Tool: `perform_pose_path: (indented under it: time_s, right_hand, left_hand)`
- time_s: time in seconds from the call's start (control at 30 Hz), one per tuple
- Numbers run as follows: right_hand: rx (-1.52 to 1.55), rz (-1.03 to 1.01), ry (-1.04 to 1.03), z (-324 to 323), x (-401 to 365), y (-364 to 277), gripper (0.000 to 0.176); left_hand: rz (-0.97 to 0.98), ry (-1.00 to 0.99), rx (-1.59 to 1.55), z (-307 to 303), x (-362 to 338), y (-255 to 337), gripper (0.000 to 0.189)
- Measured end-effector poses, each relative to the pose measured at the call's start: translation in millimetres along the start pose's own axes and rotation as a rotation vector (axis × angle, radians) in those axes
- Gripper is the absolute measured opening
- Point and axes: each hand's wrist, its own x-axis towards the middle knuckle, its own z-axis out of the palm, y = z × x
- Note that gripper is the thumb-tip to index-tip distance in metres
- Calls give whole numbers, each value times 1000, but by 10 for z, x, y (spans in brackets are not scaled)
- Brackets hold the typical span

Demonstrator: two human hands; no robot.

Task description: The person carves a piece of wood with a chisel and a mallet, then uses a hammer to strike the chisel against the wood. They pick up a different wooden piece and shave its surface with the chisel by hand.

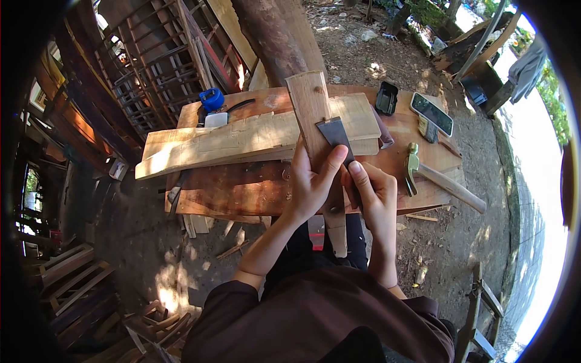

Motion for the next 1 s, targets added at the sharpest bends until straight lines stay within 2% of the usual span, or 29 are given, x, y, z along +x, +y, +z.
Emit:
perform_pose_path:
  time_s: [0.27,0.37,0.43,0.53,0.63,0.83,1.0]
  right_hand:
    - [56,29,-15,1,-38,-48,39]
    - [43,18,-4,-20,-53,-34,39]
    - [44,56,-7,-30,-66,-40,39]
    - [32,73,-23,-55,-85,-61,39]
    - [40,93,-5,-48,-123,-91,38]
    - [43,87,-15,-45,-154,-35,38]
    - [53,58,-24,0,-98,-62,39]
  left_hand:
    - [30,-86,-17,-65,22,43,35]
    - [40,-152,15,-104,85,88,41]
    - [13,-181,-173,-104,164,148,50]
    - [-50,-276,-134,-167,230,95,57]
    - [32,-313,-98,-184,252,88,52]
    - [-16,-344,-61,-204,228,173,58]
    - [-14,-322,-3,-203,203,195,55]
